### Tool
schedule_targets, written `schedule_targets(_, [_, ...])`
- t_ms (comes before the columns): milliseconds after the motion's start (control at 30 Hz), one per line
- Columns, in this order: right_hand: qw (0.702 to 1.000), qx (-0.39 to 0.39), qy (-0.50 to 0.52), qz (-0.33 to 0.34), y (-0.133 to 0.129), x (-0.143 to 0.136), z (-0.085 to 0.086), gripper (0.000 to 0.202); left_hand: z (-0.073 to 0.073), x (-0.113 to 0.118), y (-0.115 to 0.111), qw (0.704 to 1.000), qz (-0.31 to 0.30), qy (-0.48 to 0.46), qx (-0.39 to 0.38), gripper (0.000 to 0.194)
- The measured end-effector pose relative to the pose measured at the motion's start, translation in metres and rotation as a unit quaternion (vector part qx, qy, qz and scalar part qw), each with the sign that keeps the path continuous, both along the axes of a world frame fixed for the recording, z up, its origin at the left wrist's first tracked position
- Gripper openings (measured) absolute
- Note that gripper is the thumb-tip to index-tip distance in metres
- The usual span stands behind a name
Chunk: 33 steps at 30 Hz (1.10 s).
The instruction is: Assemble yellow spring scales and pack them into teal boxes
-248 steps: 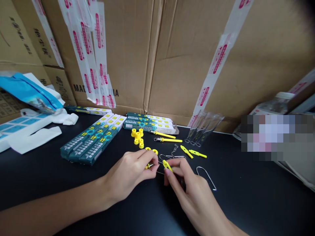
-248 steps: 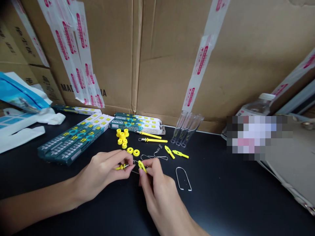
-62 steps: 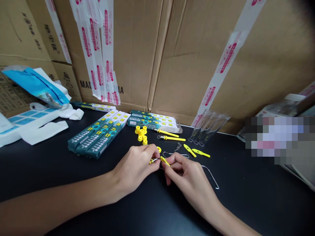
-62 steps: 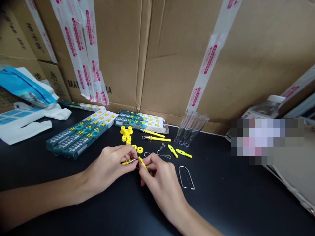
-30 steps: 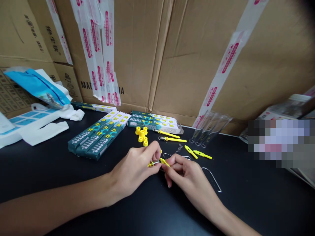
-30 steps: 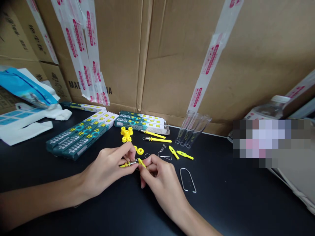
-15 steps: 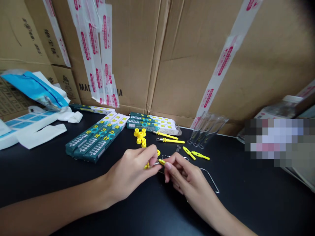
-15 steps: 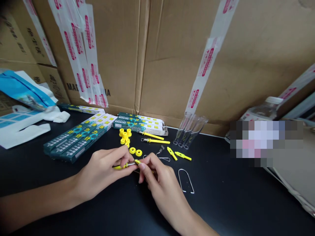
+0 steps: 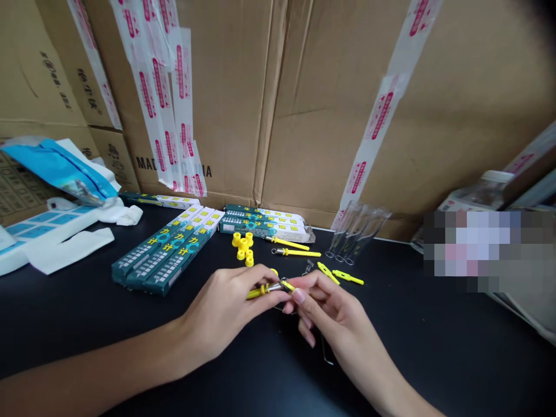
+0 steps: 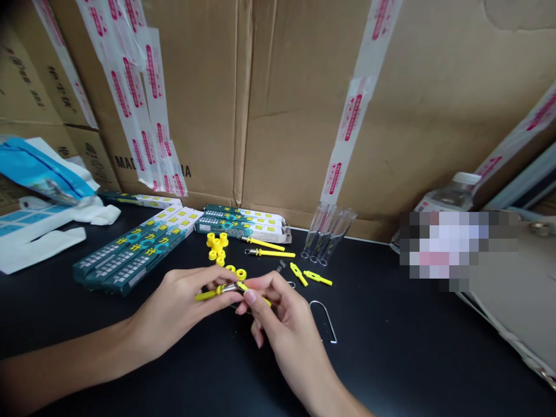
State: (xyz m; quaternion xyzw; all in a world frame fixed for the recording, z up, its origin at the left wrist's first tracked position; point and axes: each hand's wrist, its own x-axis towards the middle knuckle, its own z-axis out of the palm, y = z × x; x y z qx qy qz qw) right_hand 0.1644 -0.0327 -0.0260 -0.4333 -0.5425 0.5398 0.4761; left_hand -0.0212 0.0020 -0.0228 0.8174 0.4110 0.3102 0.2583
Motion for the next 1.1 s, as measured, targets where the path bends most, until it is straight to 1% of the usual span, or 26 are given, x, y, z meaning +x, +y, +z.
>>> schedule_targets(33, [1.000,-0.001,0.006,-0.004,0.000,0.001,0.000,0.033,0.002,0.001,-0.002,1.000,-0.006,0.020,-0.001,0.014])
schedule_targets(167, [0.999,0.005,0.032,-0.017,0.001,0.001,-0.001,0.031,0.008,0.009,-0.012,0.996,0.018,0.089,0.011,0.026])
schedule_targets(267, [0.999,-0.008,0.052,-0.005,-0.001,-0.002,0.000,0.034,0.009,0.011,-0.017,0.993,0.019,0.119,0.004,0.032])
schedule_targets(367, [0.997,-0.031,0.064,0.017,-0.002,-0.004,0.002,0.040,0.007,0.009,-0.018,0.994,-0.001,0.110,0.000,0.033])
schedule_targets(567, [0.994,-0.050,0.072,0.061,-0.001,-0.001,0.003,0.040,0.001,0.004,-0.016,0.997,-0.040,0.062,0.008,0.034])
schedule_targets(633, [0.994,-0.051,0.064,0.065,-0.001,0.001,0.002,0.039,0.001,0.003,-0.015,0.997,-0.053,0.053,0.003,0.035])
schedule_targets(700, [0.997,-0.042,0.036,0.053,0.000,0.002,-0.001,0.035,0.000,0.002,-0.014,0.997,-0.069,0.045,-0.007,0.036])
schedule_targets(767, [1.000,-0.007,-0.020,0.022,-0.001,0.003,-0.003,0.027,0.000,0.001,-0.013,0.996,-0.081,0.038,-0.018,0.036])
schedule_targets(833, [0.993,0.058,-0.098,-0.013,-0.003,0.003,-0.004,0.018,0.000,0.001,-0.012,0.995,-0.087,0.029,-0.024,0.037])
schedule_targets(933, [0.963,0.170,-0.206,-0.043,-0.008,0.005,-0.003,0.016,-0.001,0.001,-0.011,0.995,-0.091,0.019,-0.031,0.038])
schedule_targets(1000, [0.942,0.225,-0.243,-0.049,-0.010,0.006,-0.002,0.019,-0.002,0.001,-0.010,0.994,-0.096,0.019,-0.038,0.038])
schedule_targets(1033, [0.937,0.240,-0.250,-0.049,-0.011,0.006,-0.001,0.021,-0.002,0.001,-0.010,0.994,-0.098,0.020,-0.040,0.038])
schedule_targets(1100, [0.936,0.238,-0.254,-0.045,-0.010,0.007,0.000,0.022,-0.002,0.001,-0.010,0.994,-0.100,0.020,-0.043,0.037])
